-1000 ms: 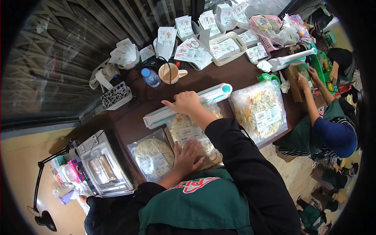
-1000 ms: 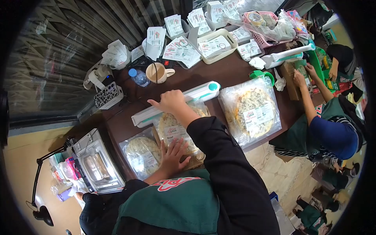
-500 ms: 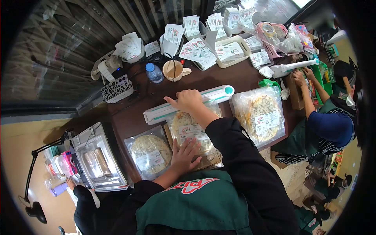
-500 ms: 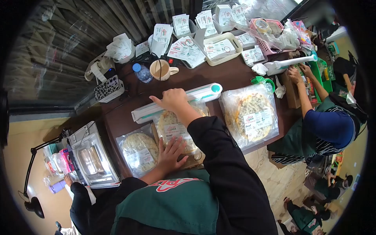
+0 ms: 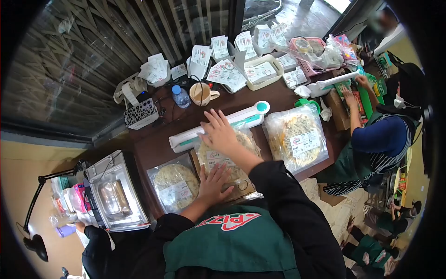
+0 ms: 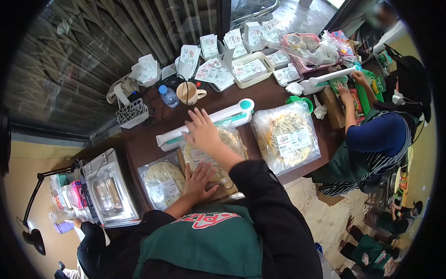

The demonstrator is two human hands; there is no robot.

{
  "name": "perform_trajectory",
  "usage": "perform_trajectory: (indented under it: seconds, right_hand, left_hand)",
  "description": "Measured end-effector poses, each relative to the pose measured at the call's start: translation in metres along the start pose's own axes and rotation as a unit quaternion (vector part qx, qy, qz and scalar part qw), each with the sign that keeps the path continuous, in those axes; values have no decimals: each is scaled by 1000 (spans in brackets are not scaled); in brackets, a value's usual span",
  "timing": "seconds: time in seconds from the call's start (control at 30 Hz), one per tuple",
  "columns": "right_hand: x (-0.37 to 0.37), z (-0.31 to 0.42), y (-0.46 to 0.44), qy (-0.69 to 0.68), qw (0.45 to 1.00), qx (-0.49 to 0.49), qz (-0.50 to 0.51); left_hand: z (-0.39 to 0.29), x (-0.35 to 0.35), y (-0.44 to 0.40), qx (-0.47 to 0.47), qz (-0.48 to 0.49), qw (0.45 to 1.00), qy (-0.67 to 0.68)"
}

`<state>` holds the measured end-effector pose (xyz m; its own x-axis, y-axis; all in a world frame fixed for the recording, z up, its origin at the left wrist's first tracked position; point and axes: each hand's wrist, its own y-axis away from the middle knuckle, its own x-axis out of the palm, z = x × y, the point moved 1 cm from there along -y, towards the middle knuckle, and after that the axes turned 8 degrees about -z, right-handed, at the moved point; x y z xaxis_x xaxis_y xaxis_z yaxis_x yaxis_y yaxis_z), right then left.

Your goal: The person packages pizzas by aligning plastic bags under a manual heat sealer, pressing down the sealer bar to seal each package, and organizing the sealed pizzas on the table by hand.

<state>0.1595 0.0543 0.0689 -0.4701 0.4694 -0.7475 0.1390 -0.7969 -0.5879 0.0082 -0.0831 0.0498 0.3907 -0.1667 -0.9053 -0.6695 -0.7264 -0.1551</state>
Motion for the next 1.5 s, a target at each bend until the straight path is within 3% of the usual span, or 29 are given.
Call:
perform_trajectory:
  seconds: [0.13, 0.23, 0.33, 0.37, 0.47, 0.53, 0.57, 0.67, 0.73, 0.77, 0.83, 0.97, 1.1, 1.17, 1.3, 1.47, 1.5]
  right_hand:
    - [-62, 14, 50, -86, 992, 74, 58]
    - [-98, 5, 105, -53, 977, 205, 13]
    - [-105, -21, 173, -61, 945, 320, -37]
    - [-110, -23, 186, -81, 928, 364, -14]
    - [-116, -26, 205, -149, 864, 478, 45]
    - [-114, -30, 206, -200, 818, 535, 67]
    - [-114, -33, 205, -210, 819, 527, 90]
    - [-111, -43, 206, -249, 810, 513, 137]
    - [-106, -45, 209, -289, 792, 517, 144]
    - [-106, -44, 209, -268, 817, 497, 114]
    - [-110, -32, 204, -226, 860, 455, 54]
    - [-152, -13, 196, -328, 844, 424, 24]
    - [-222, -9, 193, -398, 795, 455, 57]
    - [-251, -21, 200, -370, 809, 452, 56]
    - [-299, -68, 216, -291, 856, 428, 16]
    - [-342, -143, 220, -283, 840, 459, -64]
    - [-342, -160, 224, -256, 866, 424, -68]
  left_hand:
    - [2, -2, 1, -3, 14, 1000, 17]
    - [4, -5, -1, -37, -8, 996, 84]
    - [24, 3, 0, -110, -201, 964, 135]
    - [32, -1, -5, -129, -224, 963, 72]
    - [70, 20, -22, -211, -337, 911, 110]
    - [87, 25, -33, -309, -275, 881, 229]
    - [96, 27, -38, -354, -241, 857, 286]
    - [138, 59, -46, -346, -208, 883, 239]
    - [125, 42, -58, -413, -189, 843, 287]
    - [117, 34, -62, -445, -180, 821, 310]
    - [110, 35, -61, -395, -242, 856, 230]
    - [86, 20, -46, -335, -251, 892, 169]
    - [29, 0, -38, -393, -222, 815, 364]
    - [2, 3, -46, -386, -231, 739, 502]
    - [-78, -18, -108, -358, -209, 685, 599]
    - [-116, 9, -191, -295, -185, 752, 559]
    - [-114, 23, -205, -275, -178, 769, 549]
